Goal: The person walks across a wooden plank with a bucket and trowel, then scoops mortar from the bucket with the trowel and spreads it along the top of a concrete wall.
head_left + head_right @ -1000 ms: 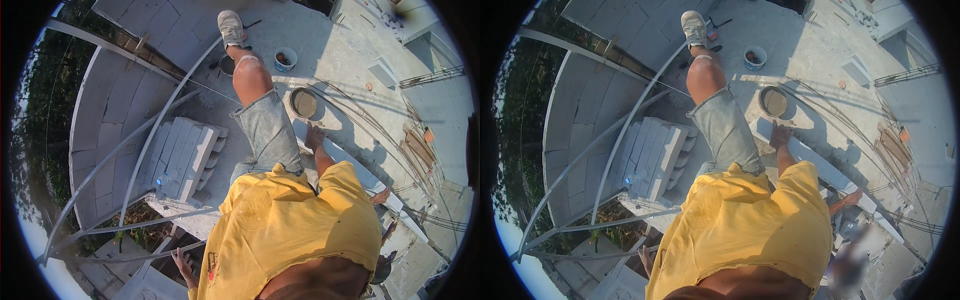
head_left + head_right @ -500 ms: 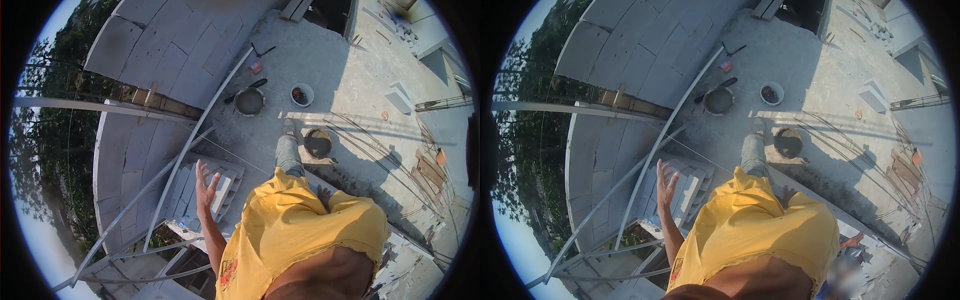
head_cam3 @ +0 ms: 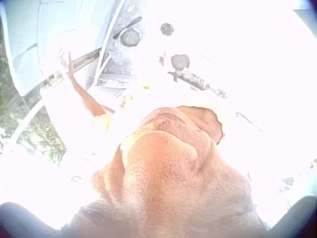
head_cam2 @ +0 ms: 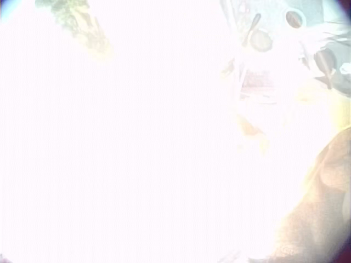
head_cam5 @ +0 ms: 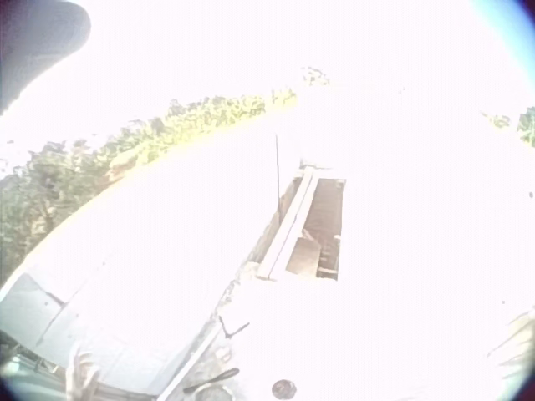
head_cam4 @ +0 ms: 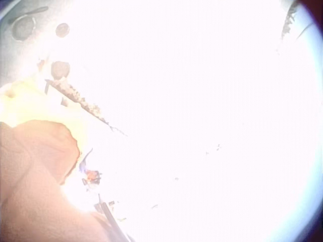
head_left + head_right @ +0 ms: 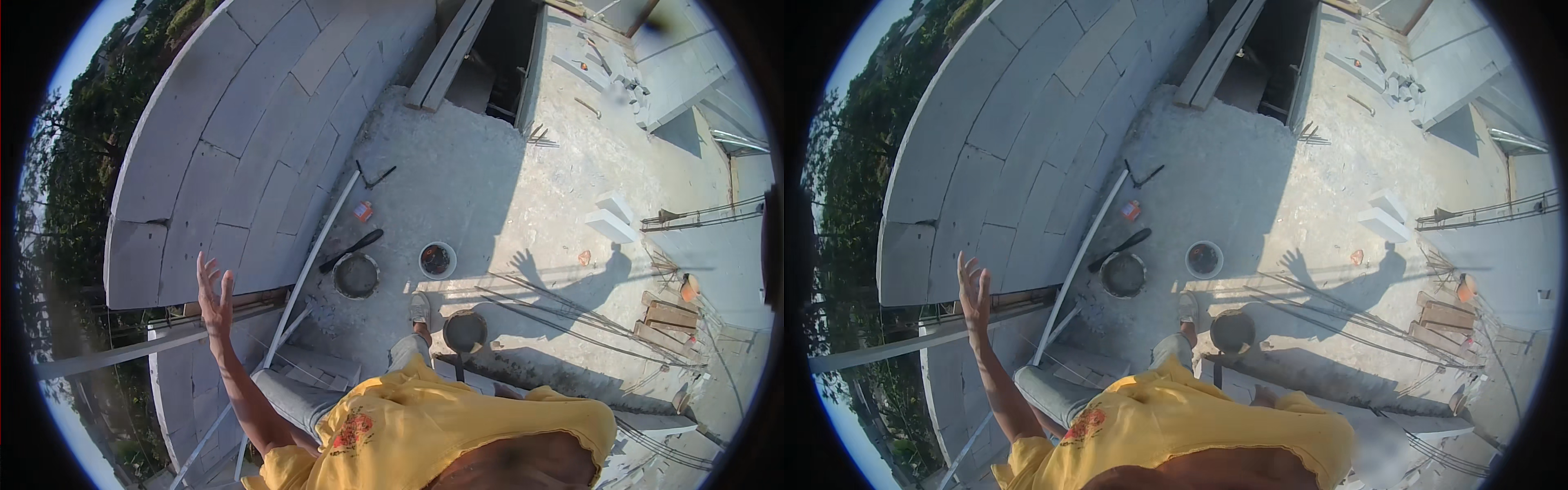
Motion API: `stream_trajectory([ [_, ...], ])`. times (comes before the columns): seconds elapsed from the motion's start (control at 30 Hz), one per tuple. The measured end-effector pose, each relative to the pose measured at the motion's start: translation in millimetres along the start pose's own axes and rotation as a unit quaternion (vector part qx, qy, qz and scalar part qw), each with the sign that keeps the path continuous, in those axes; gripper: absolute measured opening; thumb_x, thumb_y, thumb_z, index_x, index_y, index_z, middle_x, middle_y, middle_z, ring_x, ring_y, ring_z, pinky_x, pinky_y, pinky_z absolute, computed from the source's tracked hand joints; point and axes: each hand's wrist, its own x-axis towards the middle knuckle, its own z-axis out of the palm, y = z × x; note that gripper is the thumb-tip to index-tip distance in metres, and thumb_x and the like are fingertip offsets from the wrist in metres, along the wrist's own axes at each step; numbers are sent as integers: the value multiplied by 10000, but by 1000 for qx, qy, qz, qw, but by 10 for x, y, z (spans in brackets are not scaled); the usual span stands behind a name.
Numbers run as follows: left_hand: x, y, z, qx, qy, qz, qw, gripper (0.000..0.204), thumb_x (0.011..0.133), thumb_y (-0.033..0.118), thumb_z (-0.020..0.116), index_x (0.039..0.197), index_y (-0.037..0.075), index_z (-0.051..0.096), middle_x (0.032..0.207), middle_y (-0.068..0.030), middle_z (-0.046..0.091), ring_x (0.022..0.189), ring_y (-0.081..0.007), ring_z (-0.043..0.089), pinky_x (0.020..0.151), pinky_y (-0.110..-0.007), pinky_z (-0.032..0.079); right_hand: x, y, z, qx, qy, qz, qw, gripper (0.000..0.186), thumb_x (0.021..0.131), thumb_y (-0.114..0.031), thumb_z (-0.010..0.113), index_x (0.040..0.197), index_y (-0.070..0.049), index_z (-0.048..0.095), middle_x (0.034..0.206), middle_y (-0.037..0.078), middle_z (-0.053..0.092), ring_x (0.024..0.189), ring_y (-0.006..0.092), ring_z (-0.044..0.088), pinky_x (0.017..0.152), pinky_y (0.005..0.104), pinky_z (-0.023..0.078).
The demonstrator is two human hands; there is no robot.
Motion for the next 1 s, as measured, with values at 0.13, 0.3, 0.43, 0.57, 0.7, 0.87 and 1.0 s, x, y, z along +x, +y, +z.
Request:
stream_trajectory([
  [0.13, -1414, -948, -1566, 212, 287, -152, 922, 464, 939, 283, 543, 1324, 40, 455, 1133, -188, 600, 998, -272, 609, 862, -351, 486, 618, -183, -2917, -177, 94, 98, 975, 818, 665, -160, 713, 1389, -85, 340, 1315, 201, 449, 1142, 394, 507, 963, 464, 430],
  [0.3, -2184, -1133, -1936, 70, 581, -317, 747, 470, 900, 350, 556, 1213, 0, 527, 1131, -165, 612, 960, -226, 623, 812, -318, 504, 696, -2810, -5887, -98, 610, -166, 769, 614, 819, -85, 623, 1371, -104, 353, 1302, 157, 452, 1175, 346, 473, 965, 432, 421],
  [0.43, -1832, -1542, -1239, -197, 511, -432, 716, 530, 890, 378, 568, 1332, 134, 405, 1226, -151, 549, 1015, -251, 581, 834, -395, 480, 720, -4842, -5870, 91, 549, -429, 712, 531, 840, -141, 620, 1327, -122, 410, 1244, 134, 513, 1092, 290, 548, 929, 402, 448],
  [0.57, -1242, -1113, 293, -288, 125, -490, 813, 661, 876, 523, 537, 1389, 180, 300, 1292, -127, 485, 1112, -274, 529, 923, -442, 412, 854, -5298, -4766, 42, 374, -480, 792, 592, 847, -166, 625, 1373, -172, 352, 1337, 117, 446, 1172, 299, 502, 988, 412, 438],
  [0.7, -81, -1138, 1915, -322, -131, -540, 766, 803, 856, 579, 527, 1468, 228, 142, 1460, -148, 282, 1248, -337, 417, 977, -487, 366, 1846, -4161, -3836, 39, 186, -367, 911, 710, 798, -191, 666, 1408, -173, 304, 1352, 121, 422, 1181, 296, 494, 961, 399, 440],
  [0.87, 1852, -740, 3790, -298, -398, -421, 759, 920, 821, 650, 519, 1484, 240, 30, 1494, -138, 221, 1274, -349, 396, 983, -520, 364, 1944, -1808, -3064, 200, 183, 223, 936, 823, 701, -339, 731, 1395, -154, 330, 1314, 177, 473, 1224, 354, 454, 1006, 431, 384],
  [1.0, 3061, 243, 4484, -367, -437, -468, 675, 935, 831, 645, 508, 1486, 230, -15, 1502, -135, 202, 1304, -367, 361, 1018, -537, 373, 1070, -1900, -2137, 351, 198, 335, 851, 895, 722, -403, 726, 1424, -87, 269, 1382, 203, 421, 1263, 344, 429, 1006, 437, 386],
])
